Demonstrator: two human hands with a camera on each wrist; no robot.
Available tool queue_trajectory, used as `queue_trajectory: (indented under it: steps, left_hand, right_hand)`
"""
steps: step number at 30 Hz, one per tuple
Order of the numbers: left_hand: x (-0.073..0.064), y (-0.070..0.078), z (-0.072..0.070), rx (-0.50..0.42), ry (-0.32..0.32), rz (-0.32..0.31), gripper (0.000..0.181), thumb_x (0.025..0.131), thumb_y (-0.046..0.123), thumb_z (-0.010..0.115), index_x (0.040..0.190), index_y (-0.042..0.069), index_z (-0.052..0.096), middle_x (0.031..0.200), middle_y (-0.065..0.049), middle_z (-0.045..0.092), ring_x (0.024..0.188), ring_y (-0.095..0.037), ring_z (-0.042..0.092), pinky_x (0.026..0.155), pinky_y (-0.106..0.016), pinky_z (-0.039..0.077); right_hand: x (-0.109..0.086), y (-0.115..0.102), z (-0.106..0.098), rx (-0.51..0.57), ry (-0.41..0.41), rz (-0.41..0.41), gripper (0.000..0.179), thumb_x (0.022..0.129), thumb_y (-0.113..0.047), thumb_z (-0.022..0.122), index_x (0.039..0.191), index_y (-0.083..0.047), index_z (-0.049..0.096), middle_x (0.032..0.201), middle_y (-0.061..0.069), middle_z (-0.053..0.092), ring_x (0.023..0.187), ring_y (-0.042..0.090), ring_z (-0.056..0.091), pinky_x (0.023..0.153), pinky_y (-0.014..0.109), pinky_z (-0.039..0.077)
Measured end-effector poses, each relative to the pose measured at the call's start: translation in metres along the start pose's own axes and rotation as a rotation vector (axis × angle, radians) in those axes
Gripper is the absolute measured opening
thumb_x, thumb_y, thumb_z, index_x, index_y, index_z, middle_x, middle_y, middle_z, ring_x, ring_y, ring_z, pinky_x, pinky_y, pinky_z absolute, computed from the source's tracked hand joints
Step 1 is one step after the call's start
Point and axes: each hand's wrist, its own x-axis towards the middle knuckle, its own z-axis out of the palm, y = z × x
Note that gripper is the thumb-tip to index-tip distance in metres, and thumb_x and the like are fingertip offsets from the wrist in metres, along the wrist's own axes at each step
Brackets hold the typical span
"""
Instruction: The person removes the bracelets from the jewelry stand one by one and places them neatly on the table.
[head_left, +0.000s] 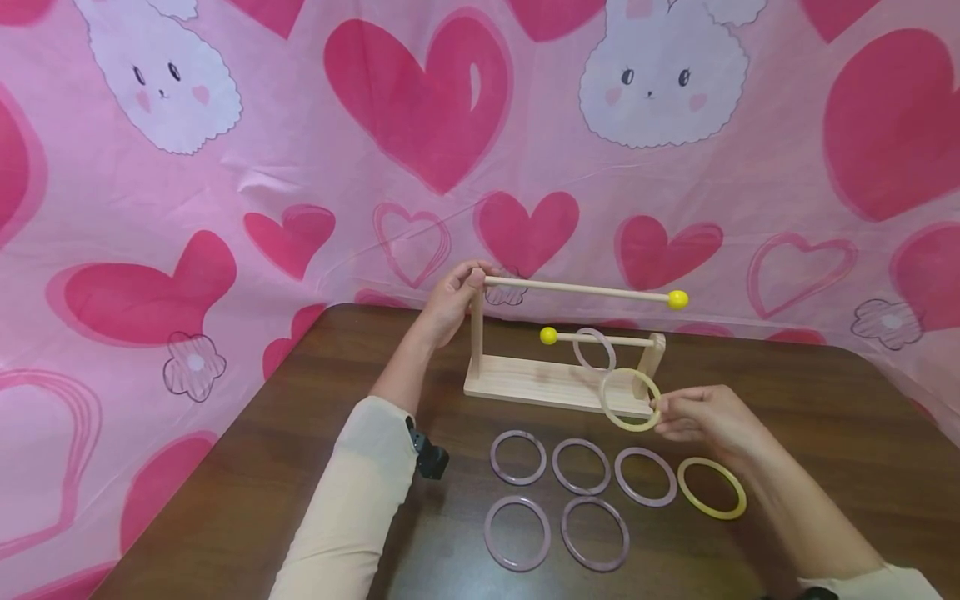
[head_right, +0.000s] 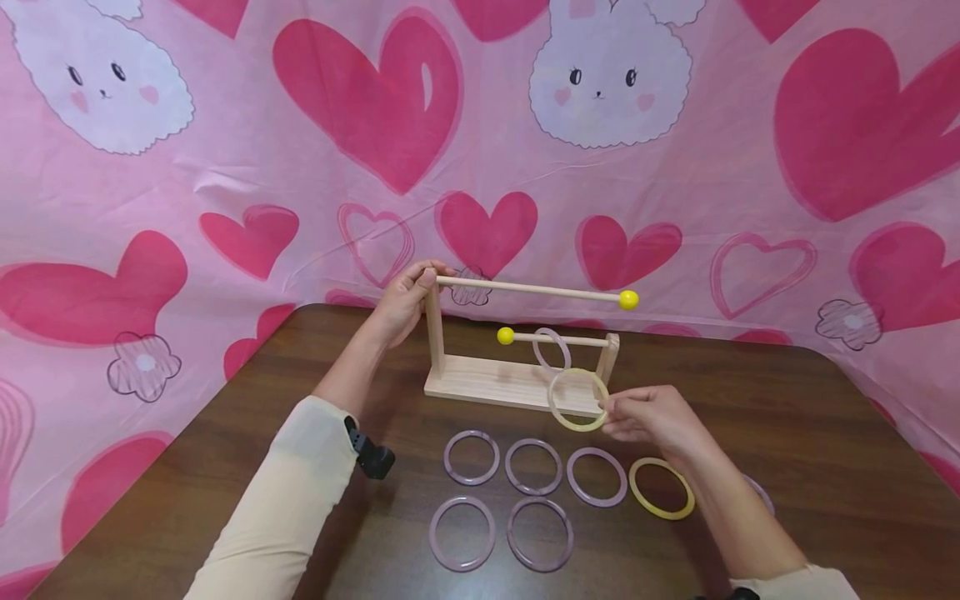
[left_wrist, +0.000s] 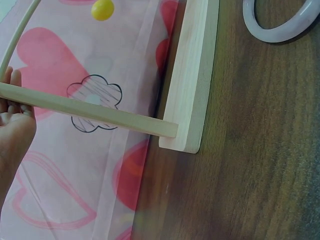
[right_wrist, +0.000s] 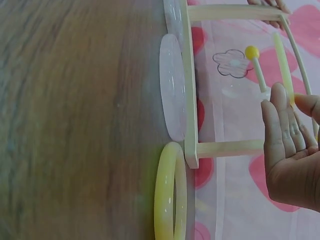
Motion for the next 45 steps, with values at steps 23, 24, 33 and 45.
queue_trajectory:
  steps: [23, 24, 33, 45]
  left_hand:
    - [0.000, -0.001, 0.000, 0.000, 0.003, 0.002, 0.026, 0.081, 0.040, 0.054, 0.098, 0.021, 0.057, 0.099, 0.010, 0.061, 0.095, -0.013, 0.049, 0.085, -0.029, 0.033]
    - [0.000, -0.001, 0.001, -0.002, 0.003, 0.004, 0.027, 0.080, 0.041, 0.054, 0.098, 0.021, 0.057, 0.099, 0.010, 0.061, 0.095, -0.013, 0.049, 0.085, -0.029, 0.033]
    - [0.000, 0.000, 0.000, 0.003, 0.006, -0.001, 0.026, 0.081, 0.040, 0.054, 0.099, 0.021, 0.057, 0.100, 0.009, 0.061, 0.095, -0.013, 0.048, 0.085, -0.029, 0.033]
    - [-0.001, 0.001, 0.002, -0.016, -0.004, -0.005, 0.026, 0.081, 0.040, 0.053, 0.098, 0.021, 0.056, 0.100, 0.008, 0.060, 0.096, -0.015, 0.047, 0.082, -0.028, 0.034]
  right_hand:
    - [-0.015, -0.002, -0.033, -0.158, -0.154, 0.022, 0.023, 0.091, 0.003, 0.043, 0.102, 0.008, 0.063, 0.092, -0.001, 0.068, 0.076, 0.019, 0.066, 0.071, 0.033, 0.052]
    - [-0.016, -0.001, -0.034, -0.158, -0.157, 0.022, 0.024, 0.091, 0.003, 0.043, 0.102, 0.008, 0.064, 0.091, -0.001, 0.068, 0.076, 0.019, 0.066, 0.071, 0.033, 0.052]
    - [-0.021, -0.003, -0.041, -0.140, -0.208, 0.038, 0.028, 0.089, 0.004, 0.043, 0.096, -0.003, 0.068, 0.089, 0.005, 0.069, 0.074, 0.018, 0.066, 0.071, 0.035, 0.052]
    - [-0.029, -0.003, -0.048, -0.213, -0.297, 0.025, 0.027, 0.088, 0.005, 0.042, 0.096, 0.002, 0.068, 0.093, 0.010, 0.067, 0.077, 0.022, 0.066, 0.072, 0.038, 0.051]
